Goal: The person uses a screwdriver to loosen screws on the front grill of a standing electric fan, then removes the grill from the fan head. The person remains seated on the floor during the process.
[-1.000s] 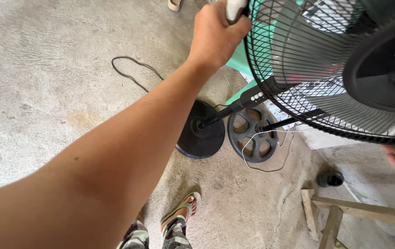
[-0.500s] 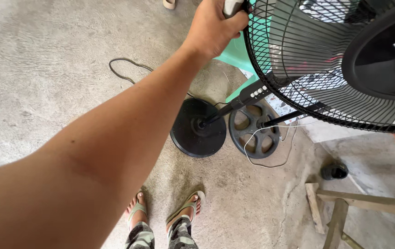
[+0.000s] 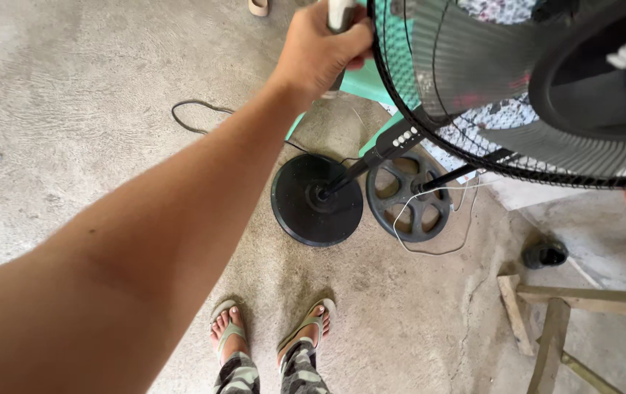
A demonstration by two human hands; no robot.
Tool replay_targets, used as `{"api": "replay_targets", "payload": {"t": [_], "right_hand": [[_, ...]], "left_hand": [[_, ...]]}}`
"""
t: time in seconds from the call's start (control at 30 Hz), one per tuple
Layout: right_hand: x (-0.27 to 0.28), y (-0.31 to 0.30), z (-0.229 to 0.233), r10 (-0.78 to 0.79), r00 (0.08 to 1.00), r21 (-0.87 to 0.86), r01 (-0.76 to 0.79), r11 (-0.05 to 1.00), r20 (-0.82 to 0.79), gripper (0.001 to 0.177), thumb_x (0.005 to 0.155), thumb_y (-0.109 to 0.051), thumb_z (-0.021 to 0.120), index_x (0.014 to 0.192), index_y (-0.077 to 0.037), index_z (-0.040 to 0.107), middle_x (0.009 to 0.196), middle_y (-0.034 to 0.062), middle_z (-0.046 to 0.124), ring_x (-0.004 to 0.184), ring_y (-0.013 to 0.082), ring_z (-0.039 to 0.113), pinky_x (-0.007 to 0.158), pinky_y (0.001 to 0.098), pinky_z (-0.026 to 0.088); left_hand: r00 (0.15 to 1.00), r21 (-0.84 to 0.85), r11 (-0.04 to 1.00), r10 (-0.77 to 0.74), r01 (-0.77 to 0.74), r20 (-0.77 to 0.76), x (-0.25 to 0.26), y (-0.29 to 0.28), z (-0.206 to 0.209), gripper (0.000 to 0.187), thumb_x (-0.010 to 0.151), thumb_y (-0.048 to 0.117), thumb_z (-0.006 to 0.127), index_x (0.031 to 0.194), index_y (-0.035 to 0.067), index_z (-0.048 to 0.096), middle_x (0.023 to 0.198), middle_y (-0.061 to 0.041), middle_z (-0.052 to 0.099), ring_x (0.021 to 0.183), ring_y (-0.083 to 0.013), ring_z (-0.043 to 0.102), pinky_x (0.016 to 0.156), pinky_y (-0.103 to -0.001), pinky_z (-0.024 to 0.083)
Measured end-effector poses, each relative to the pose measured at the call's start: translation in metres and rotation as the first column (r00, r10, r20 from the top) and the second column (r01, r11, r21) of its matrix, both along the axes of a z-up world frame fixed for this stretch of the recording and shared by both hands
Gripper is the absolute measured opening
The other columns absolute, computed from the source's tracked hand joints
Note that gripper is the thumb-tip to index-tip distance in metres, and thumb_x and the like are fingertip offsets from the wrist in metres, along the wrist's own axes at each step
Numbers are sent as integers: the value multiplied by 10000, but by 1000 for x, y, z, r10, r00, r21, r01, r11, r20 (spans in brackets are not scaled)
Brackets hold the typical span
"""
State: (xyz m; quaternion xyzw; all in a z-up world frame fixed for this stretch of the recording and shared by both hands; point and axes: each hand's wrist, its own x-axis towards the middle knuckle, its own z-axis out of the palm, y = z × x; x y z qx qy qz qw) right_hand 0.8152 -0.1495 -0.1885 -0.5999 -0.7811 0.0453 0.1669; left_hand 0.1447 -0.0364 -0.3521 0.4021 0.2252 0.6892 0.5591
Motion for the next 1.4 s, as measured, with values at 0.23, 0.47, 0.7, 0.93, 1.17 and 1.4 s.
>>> {"api": "replay_targets", "payload": {"t": [0.23, 0.47, 0.7, 0.93, 1.17, 1.4], "right_hand": [[-84, -28, 7, -71, 934, 42, 91, 995, -351, 140, 1126, 110, 348, 1167, 102, 482, 1271, 206, 586, 1326, 298, 608, 1186, 353, 454], [-170, -34, 17, -285, 711, -71, 316, 946, -643, 146, 1176, 15, 439, 1165, 13, 584, 1236, 117, 668, 1239, 223, 678, 1106, 264, 515], [-173, -20, 18, -271, 726, -18, 335, 942, -633, 127, 1122, -112, 491, 1173, -33, 577, 1259, 109, 676, 1243, 217, 700, 1094, 305, 539], [-149, 4, -1, -35, 805, 225, 207, 952, -593, 122, 1165, -180, 546, 1093, -83, 563, 1152, 56, 612, 1126, 164, 609, 1020, 288, 493], [-106, 73, -11, 239, 721, 446, 107, 889, -650, 262, 1151, -179, 577, 912, -122, 487, 900, -19, 501, 832, 81, 473, 786, 204, 399], [-70, 135, 17, 544, 520, 595, -83, 800, -659, 435, 1131, -166, 591, 737, -152, 407, 695, -72, 412, 580, 23, 347, 590, 144, 316]], "left_hand": [[980, -247, 969, 63, -15, 188, 58, -35, -14, 190, 914, 148, 645, 1001, -17, 681, 873, -73, 746, 731, -121, 715, 667, -267, 598], [929, -184, 982, 31, 39, 368, 74, -31, -34, 147, 856, 22, 700, 992, -35, 707, 936, -94, 736, 815, -143, 705, 784, -286, 618], [931, -128, 986, -58, 111, 360, 71, -23, -35, 164, 851, 45, 707, 995, -27, 680, 934, -89, 736, 857, -172, 742, 801, -328, 653], [918, -13, 994, -97, 110, 385, 63, -24, -24, 174, 862, 66, 690, 1014, -16, 670, 953, -89, 713, 847, -167, 724, 767, -327, 641], [937, 165, 986, -54, -4, 345, 79, 10, -41, 197, 936, 128, 700, 1032, -43, 682, 909, -126, 699, 767, -177, 676, 651, -319, 562], [888, 326, 935, -30, -137, 460, 103, 27, -33, 220, 947, 195, 719, 1044, 4, 672, 889, -38, 701, 791, -106, 689, 729, -277, 633]]}}
